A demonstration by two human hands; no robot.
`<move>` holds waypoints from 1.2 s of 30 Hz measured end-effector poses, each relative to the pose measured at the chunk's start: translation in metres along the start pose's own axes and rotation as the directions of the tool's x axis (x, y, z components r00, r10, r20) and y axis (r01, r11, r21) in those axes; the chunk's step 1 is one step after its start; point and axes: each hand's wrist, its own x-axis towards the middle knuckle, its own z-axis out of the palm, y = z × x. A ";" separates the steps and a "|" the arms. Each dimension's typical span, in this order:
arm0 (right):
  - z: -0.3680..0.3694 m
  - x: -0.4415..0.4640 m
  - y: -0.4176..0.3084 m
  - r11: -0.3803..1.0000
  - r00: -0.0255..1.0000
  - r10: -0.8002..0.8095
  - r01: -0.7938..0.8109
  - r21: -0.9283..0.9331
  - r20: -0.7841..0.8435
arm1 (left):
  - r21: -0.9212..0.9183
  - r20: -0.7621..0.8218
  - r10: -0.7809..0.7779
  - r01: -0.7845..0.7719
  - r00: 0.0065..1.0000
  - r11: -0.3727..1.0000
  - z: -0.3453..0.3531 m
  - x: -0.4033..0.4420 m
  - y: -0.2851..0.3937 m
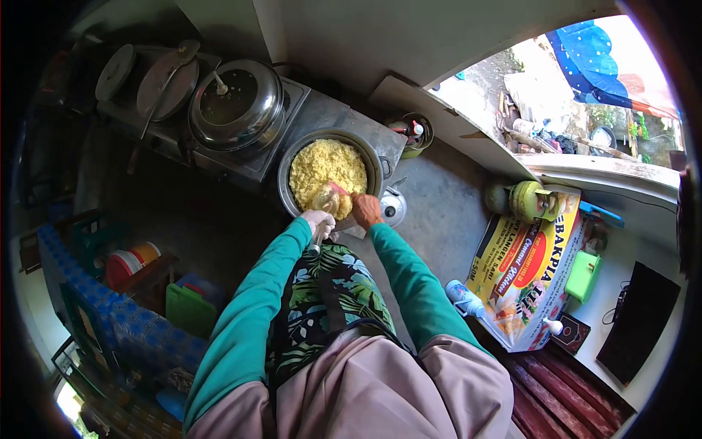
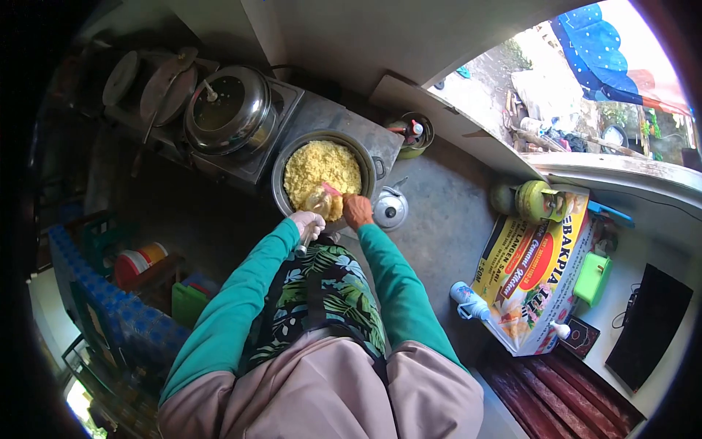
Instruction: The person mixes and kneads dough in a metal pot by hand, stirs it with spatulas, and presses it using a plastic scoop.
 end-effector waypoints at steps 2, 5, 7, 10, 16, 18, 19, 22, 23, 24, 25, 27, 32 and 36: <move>-0.022 0.000 -0.007 0.997 0.997 0.050 -0.047 0.055 -0.061 | 0.016 -0.045 0.009 -0.008 0.999 1.000 -0.001 -0.009 0.000; -0.044 -0.017 -0.034 0.994 0.986 -0.105 0.109 0.024 -0.132 | 0.139 -0.196 0.100 -0.074 0.976 0.988 0.008 -0.015 0.004; -0.035 -0.018 -0.040 0.974 0.964 -0.215 0.222 0.030 -0.154 | 0.247 -0.208 0.114 -0.060 0.972 0.967 0.015 -0.016 0.002; -0.017 0.006 -0.021 0.989 0.992 -0.126 0.124 -0.075 -0.015 | 0.317 -0.243 0.103 -0.022 0.964 0.948 0.010 -0.008 0.004; -0.033 -0.002 -0.030 0.996 0.996 -0.086 0.086 -0.017 -0.019 | 0.612 -0.377 0.214 0.069 0.901 0.788 0.009 -0.005 0.003; -0.035 -0.011 -0.046 0.975 0.974 -0.219 0.216 -0.055 -0.057 | 0.680 -0.394 0.234 0.110 0.889 0.725 0.017 -0.014 0.005; -0.021 -0.008 -0.041 0.986 0.984 -0.168 0.166 -0.032 -0.053 | 0.749 -0.398 0.272 0.138 0.876 0.648 0.017 -0.012 0.005; -0.008 0.010 -0.022 0.999 0.997 0.040 -0.041 0.000 0.061 | 0.833 -0.416 0.340 0.203 0.844 0.515 0.012 -0.003 0.005; -0.011 0.013 -0.018 0.991 0.995 0.101 -0.102 0.081 0.018 | 0.855 -0.425 0.365 0.236 0.828 0.461 0.008 0.002 0.002; -0.019 0.014 -0.015 0.998 0.996 0.028 -0.033 0.059 0.088 | 0.875 -0.428 0.393 0.266 0.814 0.404 0.006 0.003 0.002; -0.024 0.008 -0.025 0.998 0.997 -0.052 0.050 0.028 0.053 | 0.877 -0.423 0.382 0.264 0.822 0.402 0.009 0.000 0.003; -0.027 -0.010 -0.050 0.973 0.972 -0.230 0.229 -0.027 -0.055 | 0.891 -0.415 0.414 0.270 0.810 0.364 0.012 -0.001 0.002; -0.019 0.017 -0.023 0.999 0.978 0.038 -0.041 0.008 0.205 | 0.913 -0.394 0.440 0.291 0.807 0.285 0.010 -0.004 0.007; -0.031 0.004 -0.040 0.966 0.968 -0.253 0.252 0.047 -0.005 | 0.936 -0.350 0.500 0.278 0.792 0.215 0.014 -0.019 0.010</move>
